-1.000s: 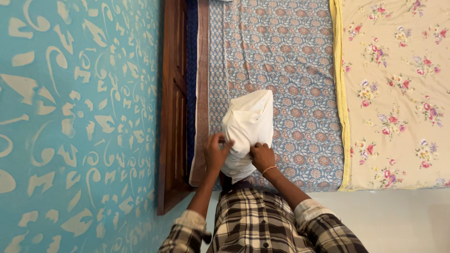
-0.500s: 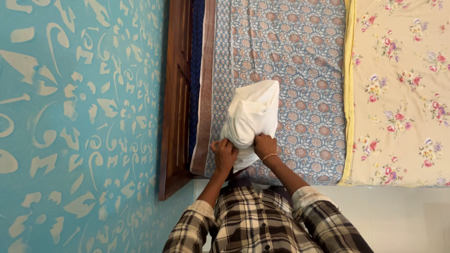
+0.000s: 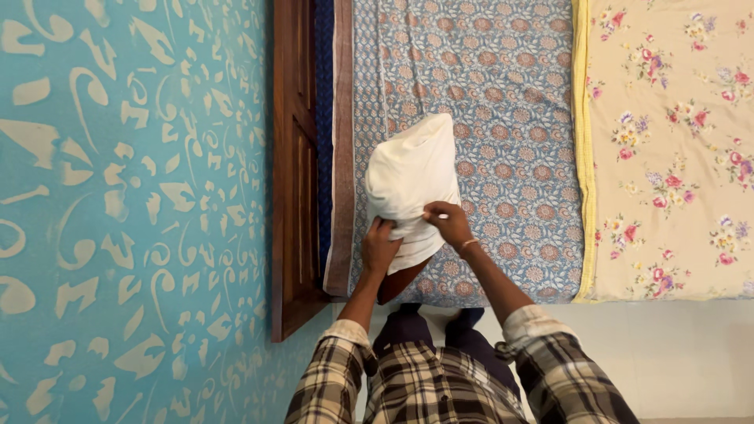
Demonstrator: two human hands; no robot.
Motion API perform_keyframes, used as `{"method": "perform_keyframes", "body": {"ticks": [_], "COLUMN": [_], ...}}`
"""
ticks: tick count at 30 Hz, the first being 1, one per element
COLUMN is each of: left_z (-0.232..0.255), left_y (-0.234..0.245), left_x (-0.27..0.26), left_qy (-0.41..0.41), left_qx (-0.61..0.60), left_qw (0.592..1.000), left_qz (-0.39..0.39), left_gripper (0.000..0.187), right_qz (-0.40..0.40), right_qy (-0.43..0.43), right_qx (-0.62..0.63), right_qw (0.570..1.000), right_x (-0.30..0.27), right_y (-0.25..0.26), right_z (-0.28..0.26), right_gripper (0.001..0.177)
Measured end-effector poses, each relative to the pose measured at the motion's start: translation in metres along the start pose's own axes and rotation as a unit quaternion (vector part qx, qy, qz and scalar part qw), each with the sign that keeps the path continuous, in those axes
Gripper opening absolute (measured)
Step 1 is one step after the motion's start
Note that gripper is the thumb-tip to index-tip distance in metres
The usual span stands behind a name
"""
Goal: The person inserts a brown pillow into a white pillowcase by hand, repeatedly adjusting and tucking the fabric to cover the pillow. The person then places the finished pillow on the bed.
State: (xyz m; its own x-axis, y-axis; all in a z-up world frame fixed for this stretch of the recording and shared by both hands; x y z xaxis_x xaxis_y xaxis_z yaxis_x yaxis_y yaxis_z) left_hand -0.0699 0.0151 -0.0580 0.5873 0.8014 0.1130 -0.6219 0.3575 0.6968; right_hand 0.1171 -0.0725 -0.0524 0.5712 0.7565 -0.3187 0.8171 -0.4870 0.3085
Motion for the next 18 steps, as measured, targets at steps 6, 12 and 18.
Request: {"method": "perform_keyframes", "body": {"ticks": [6, 12, 18], "left_z": [0.079, 0.114, 0.12], "left_y": [0.052, 0.142, 0.127], "left_x": [0.043, 0.057, 0.058], "left_qy": [-0.113, -0.064, -0.052], "left_qx": [-0.11, -0.357, -0.584], "left_qw": [0.987, 0.931, 0.809], "left_qz": [-0.031, -0.046, -0.048], "left_gripper": [0.031, 0.029, 0.047], "right_qz": [0.003, 0.076, -0.069], "right_qy": [0.108, 0.118, -0.192], "right_qx": [0.147, 0.155, 0.475], "right_qw": [0.983, 0.978, 0.856], "right_x": [-0.036, -0.085, -0.117], "right_y": [0.092, 0.215, 0.282], "right_z": [-0.079, -0.064, 0.08], "right_gripper": [0.005, 0.08, 0.073]}}
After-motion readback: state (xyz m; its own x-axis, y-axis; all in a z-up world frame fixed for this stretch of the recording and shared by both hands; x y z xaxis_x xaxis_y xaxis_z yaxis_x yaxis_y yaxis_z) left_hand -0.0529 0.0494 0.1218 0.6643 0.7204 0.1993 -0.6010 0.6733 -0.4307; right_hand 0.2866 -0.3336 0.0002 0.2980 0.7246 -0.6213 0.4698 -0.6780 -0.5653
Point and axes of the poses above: each hand's wrist, its own x-axis towards the middle knuckle, its own y-axis out of the back of the hand, z = x × y, the point moved 1 cm from there along x, towards the middle knuckle, and after that the axes turned 1 degree about x, right-handed, at the moved point
